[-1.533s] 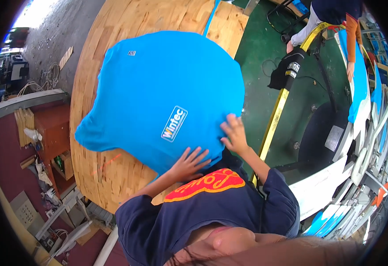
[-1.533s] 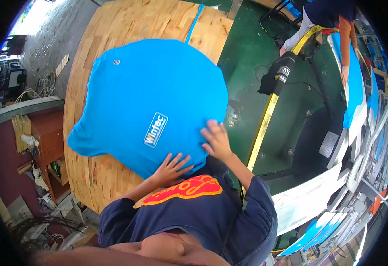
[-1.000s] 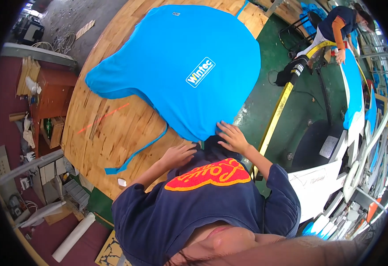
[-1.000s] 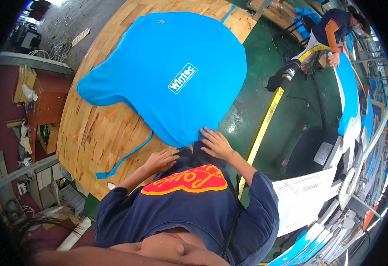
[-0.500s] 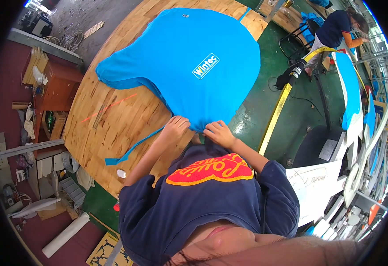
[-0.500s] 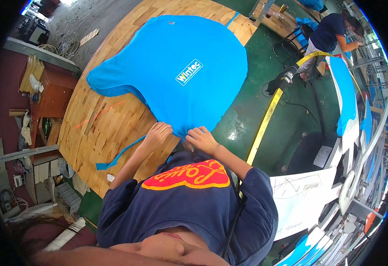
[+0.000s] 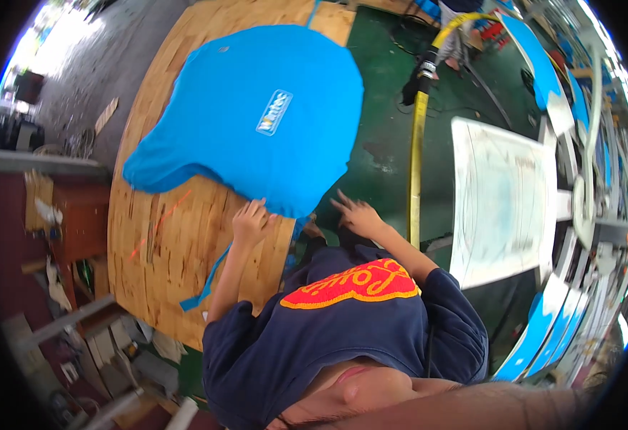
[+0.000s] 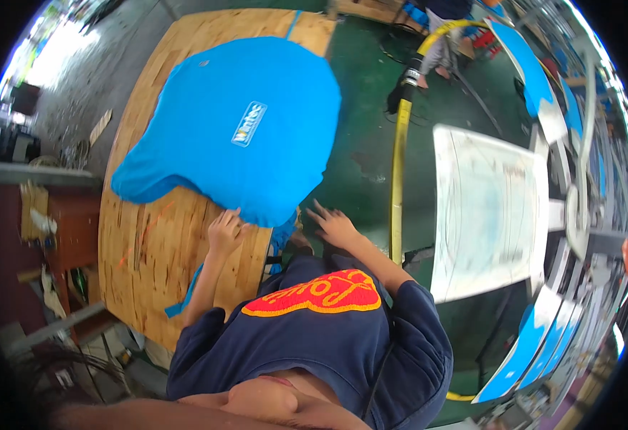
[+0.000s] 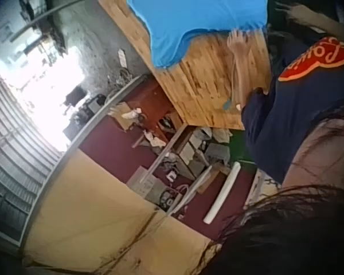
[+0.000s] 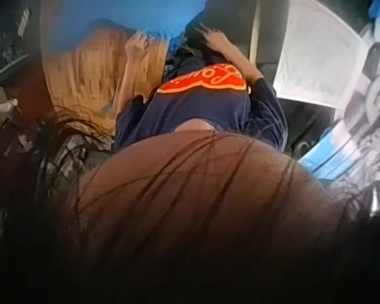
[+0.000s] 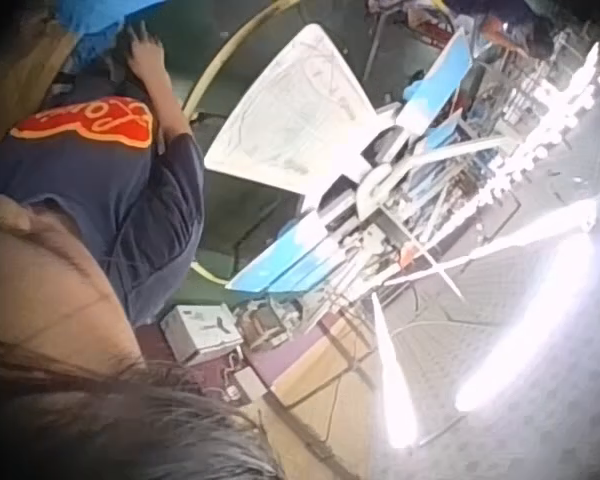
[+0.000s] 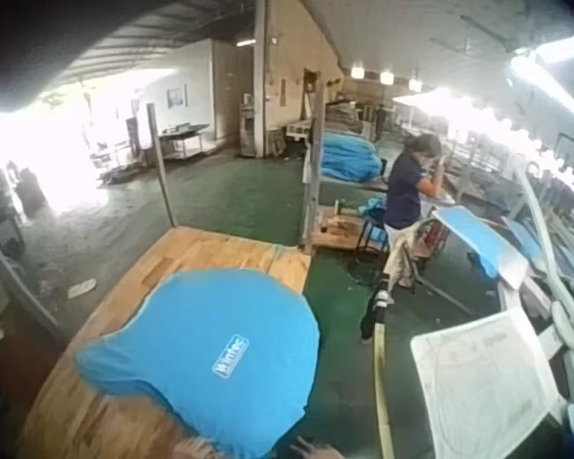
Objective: Placing blue fabric pieces onto a circular screen printing machine and organizing stacks of fabric.
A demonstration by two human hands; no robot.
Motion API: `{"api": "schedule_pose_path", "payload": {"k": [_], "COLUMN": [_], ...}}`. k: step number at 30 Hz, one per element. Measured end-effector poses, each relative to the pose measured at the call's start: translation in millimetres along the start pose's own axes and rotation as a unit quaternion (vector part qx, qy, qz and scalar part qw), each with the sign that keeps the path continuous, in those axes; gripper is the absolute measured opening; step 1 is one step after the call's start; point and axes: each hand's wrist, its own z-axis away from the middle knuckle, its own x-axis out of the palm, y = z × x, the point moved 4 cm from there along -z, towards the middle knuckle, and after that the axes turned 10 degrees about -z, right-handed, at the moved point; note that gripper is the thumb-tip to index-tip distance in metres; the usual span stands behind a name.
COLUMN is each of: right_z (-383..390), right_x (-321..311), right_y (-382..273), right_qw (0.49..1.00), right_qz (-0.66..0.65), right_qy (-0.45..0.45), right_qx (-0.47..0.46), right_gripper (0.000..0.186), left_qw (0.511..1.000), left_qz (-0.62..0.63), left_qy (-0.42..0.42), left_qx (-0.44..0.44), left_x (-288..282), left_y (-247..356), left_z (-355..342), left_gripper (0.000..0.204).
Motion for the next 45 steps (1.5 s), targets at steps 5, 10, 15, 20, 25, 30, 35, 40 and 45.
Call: {"api": "schedule_pose_path", "payload": {"k": [5,10,15,20,25,30,35,40,45], "right_z": [92.8,173.3,277.4,432.2,572.9,655.8,656.6,648.1,651.9], "right_x": [24.9,-18.4,-64.7,-77.0,-50.8,-9.0,0.6,-3.1,2.4], "right_y": [45.3,45.5,73.5,121.5,140.3,165.3,194.9,198.1,195.5], "right_qw": [0.983,0.977,0.925,0.836,0.62,0.479,0.456,0.453,0.437], "right_qz": [-0.065,-0.098,-0.137,-0.152,-0.001,-0.018,-0.025,-0.043,-0.058], "right_qy": [-0.099,0.16,0.3,0.422,0.582,0.537,0.474,0.487,0.523], "right_qx": [0.139,0.102,0.188,0.318,0.526,0.695,0.753,0.745,0.73], "right_gripper": [0.041,0.036,0.032,0.028,0.036,0.055,0.07,0.069,0.062], "left_qw": [0.996,0.951,0.853,0.79,0.765,0.675,0.51,0.707,0.754], "left_qz": [0.029,0.167,0.242,0.312,0.357,0.368,0.505,0.474,0.469], "left_qy": [-0.029,-0.043,-0.121,-0.225,-0.371,-0.629,-0.692,-0.525,-0.398], "left_qx": [0.08,0.257,0.447,0.477,0.388,0.117,-0.083,0.017,0.232], "left_x": [11.7,47.6,94.5,185.5,341.9,472.9,520.3,522.6,453.7], "left_y": [51.0,201.7,381.7,569.5,728.0,848.7,918.1,954.9,965.1], "left_z": [-20.8,-87.5,-135.0,-159.3,-194.8,-253.3,-298.7,-352.1,-312.6], "left_gripper": [0.02,0.011,0.009,0.013,0.036,0.082,0.082,0.073,0.07]}}
